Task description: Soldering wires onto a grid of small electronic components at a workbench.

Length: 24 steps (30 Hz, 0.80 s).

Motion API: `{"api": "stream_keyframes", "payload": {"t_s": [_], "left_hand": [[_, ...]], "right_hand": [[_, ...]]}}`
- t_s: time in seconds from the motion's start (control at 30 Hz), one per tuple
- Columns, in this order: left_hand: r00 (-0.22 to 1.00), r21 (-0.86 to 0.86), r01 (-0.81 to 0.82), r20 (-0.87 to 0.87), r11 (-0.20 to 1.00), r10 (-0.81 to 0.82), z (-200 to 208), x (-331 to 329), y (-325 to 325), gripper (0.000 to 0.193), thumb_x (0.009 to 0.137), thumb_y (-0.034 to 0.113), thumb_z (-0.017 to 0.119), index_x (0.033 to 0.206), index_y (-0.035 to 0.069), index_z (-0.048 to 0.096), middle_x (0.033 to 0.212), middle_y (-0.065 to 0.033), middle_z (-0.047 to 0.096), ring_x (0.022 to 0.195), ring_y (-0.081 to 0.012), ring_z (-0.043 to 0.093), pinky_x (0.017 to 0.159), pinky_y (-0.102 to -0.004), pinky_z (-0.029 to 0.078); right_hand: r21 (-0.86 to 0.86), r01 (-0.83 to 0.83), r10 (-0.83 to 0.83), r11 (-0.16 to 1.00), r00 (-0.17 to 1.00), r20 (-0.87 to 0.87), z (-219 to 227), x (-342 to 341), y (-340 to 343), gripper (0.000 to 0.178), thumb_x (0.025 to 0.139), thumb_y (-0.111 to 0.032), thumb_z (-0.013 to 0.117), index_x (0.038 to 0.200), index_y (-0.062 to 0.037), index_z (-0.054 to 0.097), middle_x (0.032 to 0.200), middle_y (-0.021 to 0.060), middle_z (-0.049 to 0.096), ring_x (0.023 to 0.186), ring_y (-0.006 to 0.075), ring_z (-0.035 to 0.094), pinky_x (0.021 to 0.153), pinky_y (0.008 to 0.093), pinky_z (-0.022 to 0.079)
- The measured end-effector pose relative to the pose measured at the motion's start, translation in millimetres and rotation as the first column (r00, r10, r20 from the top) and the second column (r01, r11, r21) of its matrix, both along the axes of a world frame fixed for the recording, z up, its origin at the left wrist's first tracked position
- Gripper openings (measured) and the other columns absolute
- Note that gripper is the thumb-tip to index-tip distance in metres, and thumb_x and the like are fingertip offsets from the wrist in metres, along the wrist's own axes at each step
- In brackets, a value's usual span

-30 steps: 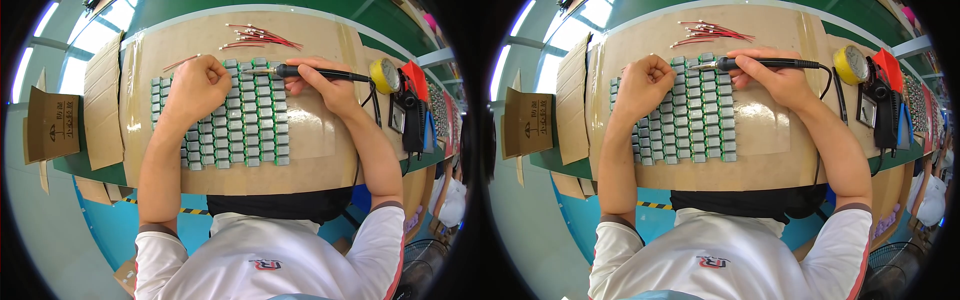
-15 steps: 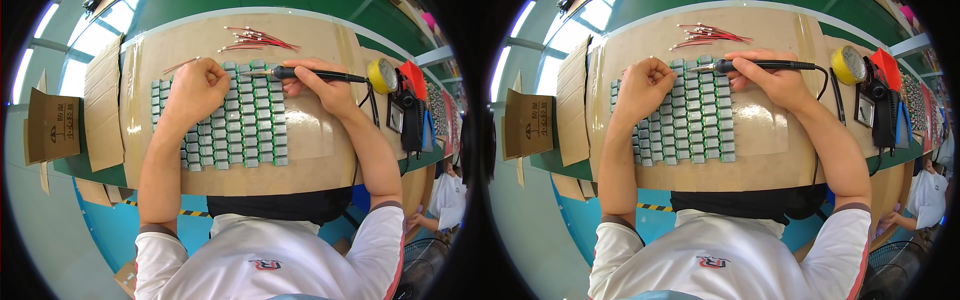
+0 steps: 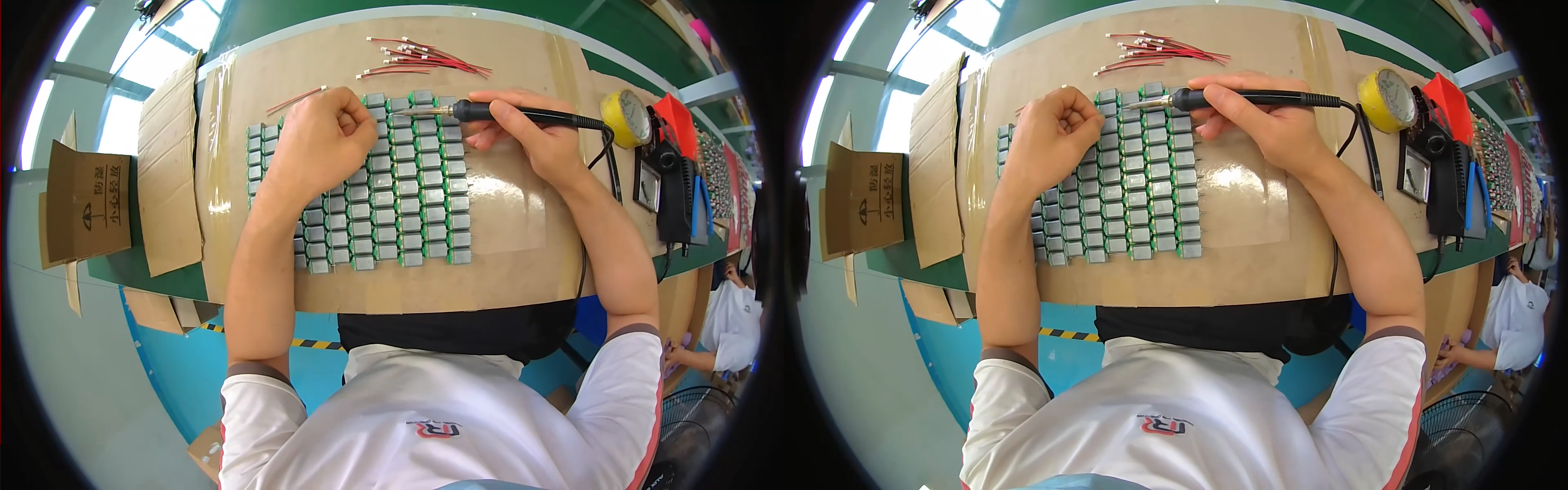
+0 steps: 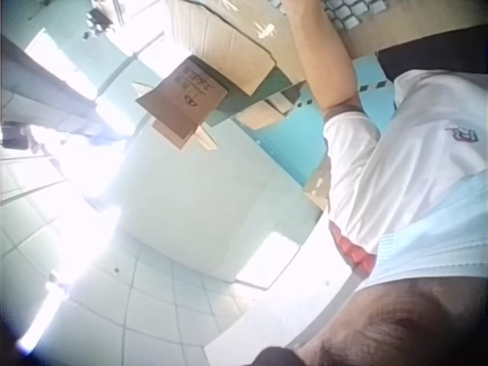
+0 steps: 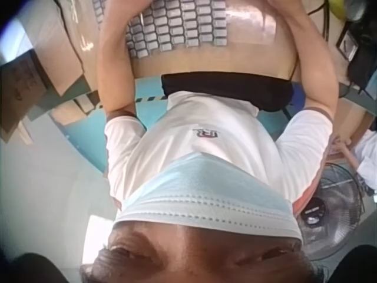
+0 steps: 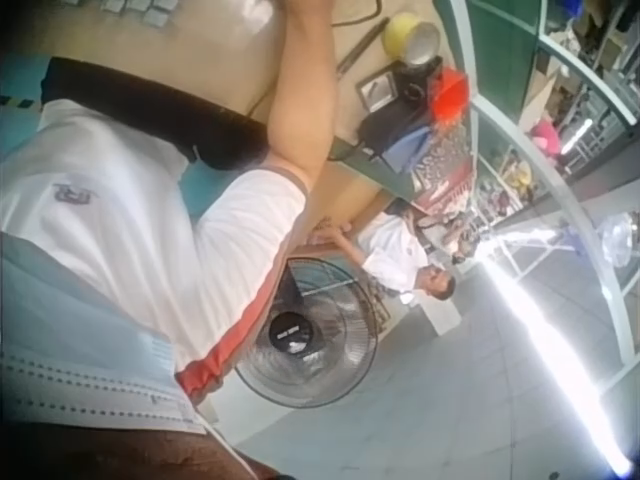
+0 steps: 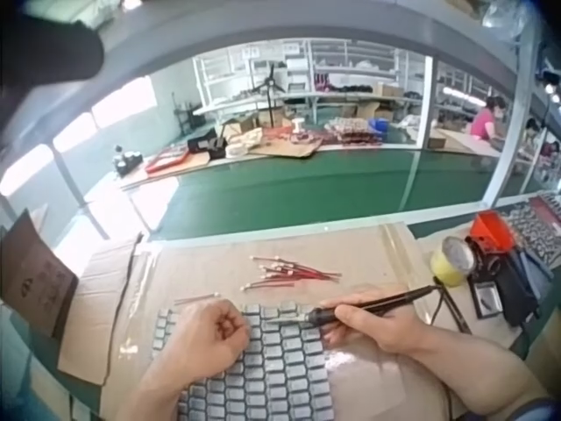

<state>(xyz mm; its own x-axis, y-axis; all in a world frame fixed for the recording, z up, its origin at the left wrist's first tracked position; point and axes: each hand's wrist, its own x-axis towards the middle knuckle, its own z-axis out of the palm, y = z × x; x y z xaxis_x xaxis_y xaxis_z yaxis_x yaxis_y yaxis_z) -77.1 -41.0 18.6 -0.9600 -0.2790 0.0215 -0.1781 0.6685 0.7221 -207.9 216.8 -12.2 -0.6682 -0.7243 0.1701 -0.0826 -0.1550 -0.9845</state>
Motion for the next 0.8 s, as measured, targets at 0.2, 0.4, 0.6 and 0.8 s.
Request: {"api": "stream_keyframes", "payload": {"t_s": [0.2,0.4,0.6,0.8], "left_hand": [[0.999,-0.02,0.044,0.019,0.999,-0.043,3.0,2.0,0.3,0.009,0.082,0.006,0.069,0.082,-0.002,0.065,0.066,0.0008,0.059,0.06,-0.0052,0.047,0.056,-0.0239,0.04],[0.999,-0.031,0.049,0.011,0.998,-0.049,1.6,1.8,0.0,0.008,0.082,0.005,0.069,0.081,-0.002,0.066,0.067,0.0005,0.059,0.06,-0.0056,0.048,0.056,-0.0242,0.041],[0.999,-0.034,0.049,0.013,0.998,-0.049,1.3,1.2,0.5,0.009,0.082,0.006,0.069,0.082,-0.003,0.066,0.069,-0.0007,0.062,0.061,-0.0063,0.05,0.057,-0.0244,0.043],[0.998,-0.043,0.056,0.014,0.998,-0.055,1.5,1.7,0.7,0.009,0.083,0.006,0.069,0.083,-0.003,0.066,0.07,-0.0011,0.063,0.061,-0.0065,0.05,0.057,-0.0246,0.043]], "right_hand": [[0.019,-0.021,0.022,1.0,1.0,-0.018,1.0,2.1,-0.8,0.023,0.101,-0.009,0.065,0.118,0.0041,0.073,0.096,0.0116,0.076,0.078,0.015,0.074,0.076,0.0275,0.062],[0.036,-0.033,0.034,0.999,0.999,-0.028,1.5,1.6,-1.5,0.022,0.101,-0.009,0.065,0.117,0.0041,0.073,0.096,0.0111,0.076,0.078,0.0141,0.074,0.075,0.0267,0.062],[0.047,-0.035,0.036,0.998,0.999,-0.034,2.0,2.0,-1.5,0.022,0.1,-0.008,0.065,0.117,0.0041,0.073,0.097,0.0112,0.076,0.078,0.0138,0.074,0.075,0.0266,0.062],[0.039,-0.033,0.035,0.999,0.998,-0.047,0.1,1.4,-1.5,0.022,0.1,-0.008,0.065,0.117,0.0042,0.073,0.097,0.0112,0.076,0.078,0.0142,0.074,0.075,0.0269,0.062]]}}
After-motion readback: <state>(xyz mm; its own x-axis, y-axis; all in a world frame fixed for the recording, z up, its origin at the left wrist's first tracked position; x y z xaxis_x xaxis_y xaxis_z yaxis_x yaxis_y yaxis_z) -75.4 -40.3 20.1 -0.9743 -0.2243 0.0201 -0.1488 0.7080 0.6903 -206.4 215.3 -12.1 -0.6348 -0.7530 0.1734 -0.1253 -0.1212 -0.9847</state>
